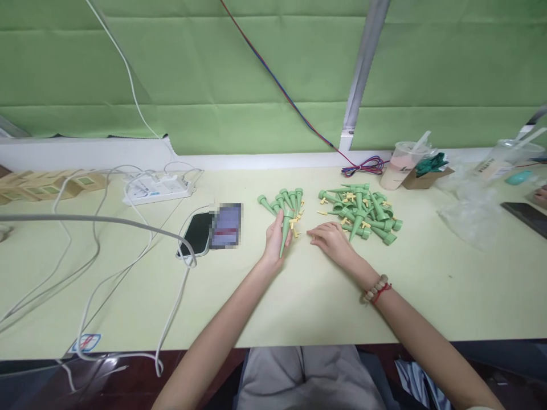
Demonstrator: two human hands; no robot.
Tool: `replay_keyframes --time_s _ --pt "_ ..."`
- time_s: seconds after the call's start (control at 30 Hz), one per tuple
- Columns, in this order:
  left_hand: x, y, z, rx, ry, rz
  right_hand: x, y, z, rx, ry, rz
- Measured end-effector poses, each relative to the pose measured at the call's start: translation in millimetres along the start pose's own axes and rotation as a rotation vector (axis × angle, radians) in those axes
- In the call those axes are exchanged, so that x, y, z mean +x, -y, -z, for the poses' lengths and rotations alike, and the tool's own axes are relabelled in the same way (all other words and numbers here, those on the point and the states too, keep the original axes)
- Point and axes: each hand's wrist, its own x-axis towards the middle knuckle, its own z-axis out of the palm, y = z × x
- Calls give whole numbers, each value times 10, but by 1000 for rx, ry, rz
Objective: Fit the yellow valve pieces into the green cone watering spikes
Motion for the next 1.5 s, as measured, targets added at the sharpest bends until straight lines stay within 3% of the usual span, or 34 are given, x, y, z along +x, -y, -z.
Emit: replay_keyframes --time_s 0.13,0.3,0.43,0.63,0.9,1.03,1.2,1.4,1.5 --pt "-34 -29 -23 66 32 -40 19 17 27 151 -116 -119" --pt "-54 -33 -47 164 32 -122 27 175 113 878 -268 -444" --pt "-52 -7 -54 142 24 -118 26 338 214 1091 -298 -429" --pt "-73 7 -63 152 27 -157 -4 390 213 912 -399 -245" --pt "-76 4 -61 298 44 -224 -15 417 262 782 -375 -214" --pt "-97 39 -43 393 61 -296 -22 453 269 791 -343 -329" --pt "-120 88 -25 423 55 -340 -12 454 237 972 -185 -470" --pt "-110 108 -29 453 65 -343 -18 436 188 974 -85 -459" --pt "-95 111 -39 419 45 -316 -25 420 165 874 -148 -376"
